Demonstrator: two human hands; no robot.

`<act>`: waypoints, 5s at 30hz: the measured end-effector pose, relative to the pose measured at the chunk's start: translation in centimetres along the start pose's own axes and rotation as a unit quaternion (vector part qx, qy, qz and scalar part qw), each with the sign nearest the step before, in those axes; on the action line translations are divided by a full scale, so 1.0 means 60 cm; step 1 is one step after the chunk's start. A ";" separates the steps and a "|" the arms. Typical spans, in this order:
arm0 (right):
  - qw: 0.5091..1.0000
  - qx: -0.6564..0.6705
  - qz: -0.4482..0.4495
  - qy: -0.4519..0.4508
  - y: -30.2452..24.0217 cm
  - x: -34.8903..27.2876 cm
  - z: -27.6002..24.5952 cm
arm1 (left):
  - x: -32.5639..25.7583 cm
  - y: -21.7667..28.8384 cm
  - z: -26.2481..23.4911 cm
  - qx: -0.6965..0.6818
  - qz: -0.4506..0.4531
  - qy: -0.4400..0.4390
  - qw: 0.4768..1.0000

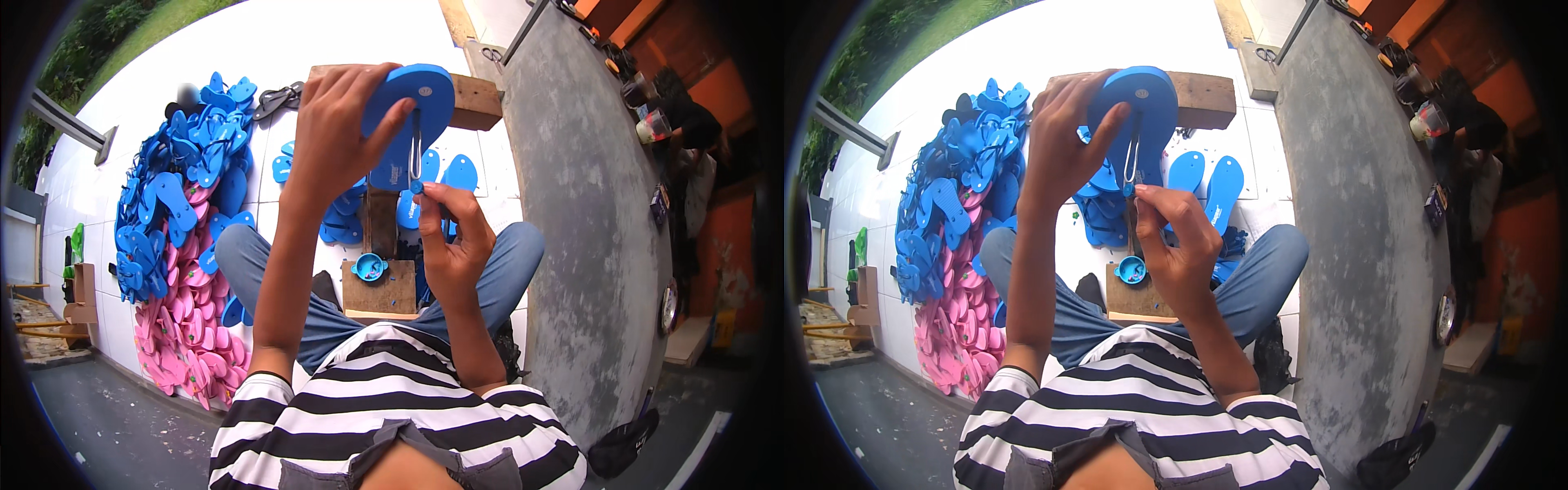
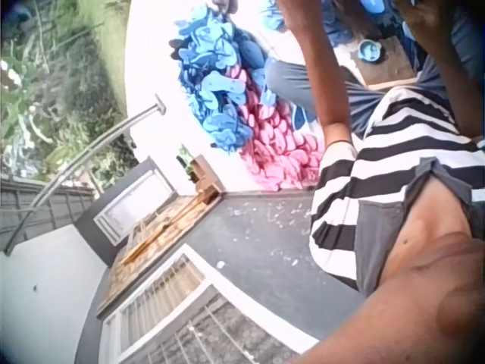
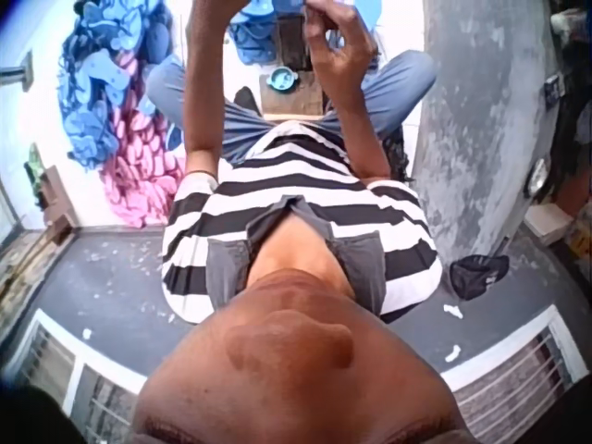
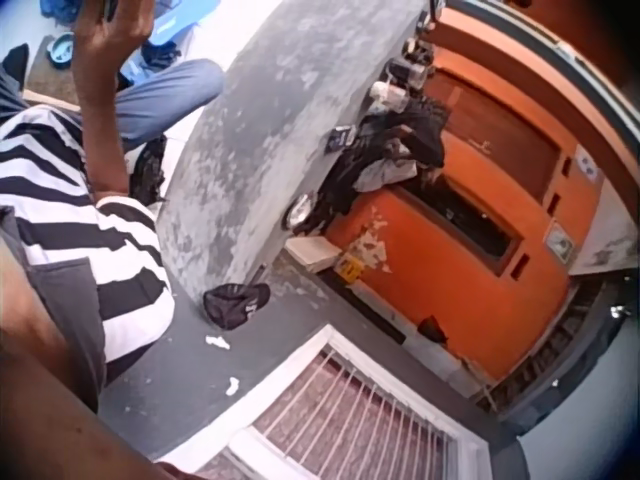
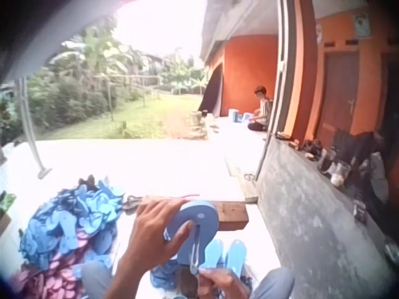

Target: The person assembles flip-flops by pulling straps through holes in the blue soles using a metal tool and then stacks the finished pairs.

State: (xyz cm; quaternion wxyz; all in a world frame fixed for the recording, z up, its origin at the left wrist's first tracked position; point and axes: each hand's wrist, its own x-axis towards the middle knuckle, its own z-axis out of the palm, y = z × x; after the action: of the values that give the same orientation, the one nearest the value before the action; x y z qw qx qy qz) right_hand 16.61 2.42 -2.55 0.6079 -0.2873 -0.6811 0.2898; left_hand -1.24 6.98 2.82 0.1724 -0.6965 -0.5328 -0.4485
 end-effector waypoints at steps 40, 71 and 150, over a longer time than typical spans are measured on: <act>0.986 0.123 0.024 -0.114 -0.099 -0.079 -0.073 | -0.197 0.203 -0.130 -0.216 -0.041 0.016 0.975; 0.655 0.596 0.448 0.122 0.045 -0.119 -0.004 | -0.271 0.102 -0.047 -0.592 -0.317 0.059 0.738; 0.949 -0.075 0.292 -0.090 0.096 -0.089 -0.182 | -0.294 0.033 -0.030 -0.337 -0.472 -0.055 0.812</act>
State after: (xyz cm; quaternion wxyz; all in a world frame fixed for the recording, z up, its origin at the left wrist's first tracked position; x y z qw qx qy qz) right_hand 28.18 2.80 -9.34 0.4094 -0.4911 -0.6390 0.4277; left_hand -0.82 -5.44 -10.02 -0.3362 -0.3969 -0.6201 -0.5874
